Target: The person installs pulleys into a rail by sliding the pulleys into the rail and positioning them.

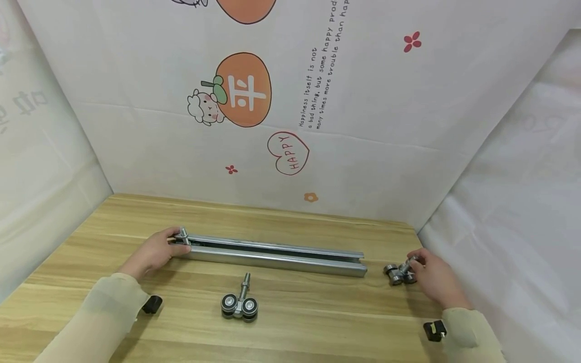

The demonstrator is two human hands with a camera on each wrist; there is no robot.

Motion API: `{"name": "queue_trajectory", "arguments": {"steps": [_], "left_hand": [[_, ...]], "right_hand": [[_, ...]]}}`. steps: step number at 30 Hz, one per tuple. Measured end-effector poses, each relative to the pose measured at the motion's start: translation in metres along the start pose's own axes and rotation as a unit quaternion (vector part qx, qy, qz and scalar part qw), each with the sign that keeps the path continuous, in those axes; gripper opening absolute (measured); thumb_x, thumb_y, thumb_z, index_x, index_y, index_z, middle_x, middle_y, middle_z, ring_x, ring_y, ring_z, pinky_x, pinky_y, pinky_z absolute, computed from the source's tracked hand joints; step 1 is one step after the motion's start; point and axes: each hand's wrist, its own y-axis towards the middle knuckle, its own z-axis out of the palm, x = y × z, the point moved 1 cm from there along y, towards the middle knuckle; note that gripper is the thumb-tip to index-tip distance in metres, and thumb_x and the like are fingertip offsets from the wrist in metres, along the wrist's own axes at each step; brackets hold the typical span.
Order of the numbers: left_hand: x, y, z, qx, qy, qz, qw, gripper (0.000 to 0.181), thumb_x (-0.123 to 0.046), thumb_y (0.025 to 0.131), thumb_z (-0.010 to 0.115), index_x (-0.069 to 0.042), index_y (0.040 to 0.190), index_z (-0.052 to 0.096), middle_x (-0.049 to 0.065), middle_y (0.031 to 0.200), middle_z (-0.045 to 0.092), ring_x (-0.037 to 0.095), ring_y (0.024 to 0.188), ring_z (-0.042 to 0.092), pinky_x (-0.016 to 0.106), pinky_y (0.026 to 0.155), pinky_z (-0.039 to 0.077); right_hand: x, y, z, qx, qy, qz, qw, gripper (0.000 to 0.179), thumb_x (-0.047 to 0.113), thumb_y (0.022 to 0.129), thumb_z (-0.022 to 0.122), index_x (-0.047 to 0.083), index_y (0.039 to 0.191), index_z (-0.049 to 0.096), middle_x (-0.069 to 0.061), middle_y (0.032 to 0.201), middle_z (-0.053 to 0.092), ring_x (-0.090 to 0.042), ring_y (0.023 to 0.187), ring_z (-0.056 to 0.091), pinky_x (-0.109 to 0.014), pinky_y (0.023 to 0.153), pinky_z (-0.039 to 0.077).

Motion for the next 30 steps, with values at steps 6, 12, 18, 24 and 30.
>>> {"name": "queue_trajectory", "arguments": {"steps": [6, 12, 18, 24, 30], "left_hand": [[0.001, 0.0, 0.0, 0.0, 0.009, 0.002, 1.0, 0.082, -0.041, 0.091, 0.073, 0.0, 0.151, 0.036, 0.032, 0.146, 0.04, 0.052, 0.133, 0.036, 0.065, 0.103, 0.032], [0.001, -0.002, 0.0, 0.001, 0.011, 0.001, 0.9999, 0.083, -0.042, 0.091, 0.072, 0.0, 0.152, 0.035, 0.033, 0.146, 0.04, 0.052, 0.133, 0.036, 0.065, 0.103, 0.032], [0.001, -0.002, 0.0, 0.001, 0.017, 0.001, 0.9999, 0.083, -0.043, 0.091, 0.072, 0.0, 0.152, 0.035, 0.032, 0.146, 0.04, 0.051, 0.133, 0.036, 0.065, 0.103, 0.033], [0.0, -0.001, -0.001, 0.002, 0.013, 0.0, 0.9999, 0.082, -0.043, 0.091, 0.072, 0.0, 0.151, 0.036, 0.032, 0.147, 0.04, 0.052, 0.133, 0.035, 0.065, 0.103, 0.032], [-0.001, -0.001, -0.001, 0.003, 0.008, -0.001, 1.0, 0.082, -0.042, 0.091, 0.072, 0.0, 0.151, 0.036, 0.032, 0.146, 0.04, 0.051, 0.132, 0.036, 0.064, 0.103, 0.033]], "right_hand": [[0.004, 0.003, 0.005, -0.004, 0.009, 0.007, 0.9999, 0.031, 0.015, 0.106, 0.046, -0.008, 0.125, 0.054, -0.018, 0.104, 0.066, -0.026, 0.083, 0.068, -0.04, 0.068, 0.051], [0.012, 0.003, 0.012, -0.016, 0.01, -0.002, 0.9998, 0.031, 0.018, 0.106, 0.048, -0.006, 0.124, 0.055, -0.019, 0.105, 0.066, -0.025, 0.08, 0.068, -0.042, 0.067, 0.052], [0.024, 0.003, 0.02, -0.024, 0.009, 0.0, 0.9997, 0.034, 0.024, 0.107, 0.048, -0.003, 0.125, 0.056, -0.019, 0.107, 0.066, -0.023, 0.078, 0.068, -0.041, 0.066, 0.051], [0.037, 0.004, 0.026, -0.029, 0.033, 0.001, 0.999, 0.029, 0.02, 0.106, 0.05, -0.003, 0.122, 0.056, -0.02, 0.106, 0.065, -0.023, 0.078, 0.068, -0.039, 0.065, 0.052], [0.044, 0.008, 0.031, -0.016, 0.055, 0.002, 0.9983, 0.031, 0.02, 0.106, 0.048, -0.004, 0.124, 0.055, -0.02, 0.109, 0.063, -0.023, 0.082, 0.068, -0.04, 0.069, 0.055]]}}
